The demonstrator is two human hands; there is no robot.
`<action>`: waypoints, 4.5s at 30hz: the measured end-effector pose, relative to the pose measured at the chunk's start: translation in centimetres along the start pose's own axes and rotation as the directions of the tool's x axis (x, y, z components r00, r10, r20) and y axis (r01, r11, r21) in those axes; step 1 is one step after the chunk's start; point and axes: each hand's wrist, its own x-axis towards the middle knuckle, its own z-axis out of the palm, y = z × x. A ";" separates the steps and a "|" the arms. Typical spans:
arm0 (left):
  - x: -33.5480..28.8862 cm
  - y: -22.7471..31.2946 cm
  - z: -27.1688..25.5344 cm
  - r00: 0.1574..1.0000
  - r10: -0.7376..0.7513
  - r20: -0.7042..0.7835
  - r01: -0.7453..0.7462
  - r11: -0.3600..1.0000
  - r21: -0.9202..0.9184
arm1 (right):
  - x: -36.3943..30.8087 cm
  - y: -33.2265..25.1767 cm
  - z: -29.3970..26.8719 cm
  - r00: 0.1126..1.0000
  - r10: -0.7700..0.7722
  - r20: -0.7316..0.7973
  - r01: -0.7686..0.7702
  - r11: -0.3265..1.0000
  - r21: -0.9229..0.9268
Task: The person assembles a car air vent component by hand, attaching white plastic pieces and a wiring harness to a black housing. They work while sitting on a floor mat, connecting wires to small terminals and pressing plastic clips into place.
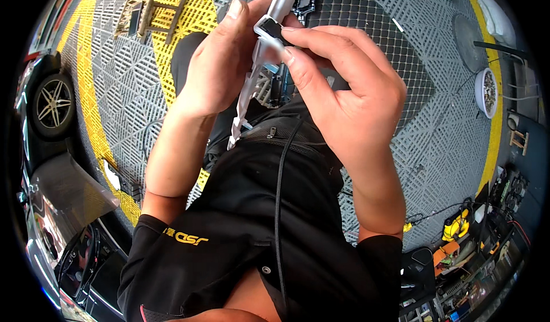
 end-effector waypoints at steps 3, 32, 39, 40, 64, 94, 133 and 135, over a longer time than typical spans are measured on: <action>-0.2 -0.3 0.0 1.000 0.013 0.028 -0.011 0.996 -0.084 | -0.5 0.7 0.3 0.997 0.016 -0.078 -0.012 0.999 0.047; -2.5 -3.3 1.8 0.982 0.153 -0.111 -0.076 0.856 0.511 | -3.3 2.7 -1.0 0.991 0.110 -0.074 -0.101 0.988 0.120; -2.2 -3.7 2.5 0.962 0.221 -0.160 -0.094 0.820 0.564 | -3.8 2.8 -0.9 0.996 0.066 -0.058 -0.069 0.996 -0.049; -2.2 -3.7 2.6 0.953 0.254 -0.165 -0.123 0.823 0.554 | -3.9 2.8 -0.9 0.994 0.077 -0.072 -0.078 0.997 -0.004; -1.0 -4.1 1.0 0.950 0.287 -0.120 -0.174 0.810 0.559 | -4.1 2.8 -1.3 0.914 0.401 -0.055 -0.335 0.827 0.452; 3.9 4.2 0.0 0.975 -0.058 0.216 -0.158 0.504 0.849 | -2.6 2.9 0.1 0.916 0.398 -0.047 -0.348 0.848 0.399; 1.8 -1.4 -2.8 0.938 0.043 0.345 -0.120 0.971 0.205 | -4.4 1.5 -1.1 0.953 0.275 -0.123 -0.222 0.917 0.331; 1.6 -1.0 -2.5 0.938 0.016 0.347 -0.099 0.970 0.223 | -4.5 2.4 -0.4 0.964 0.231 -0.135 -0.192 0.948 0.253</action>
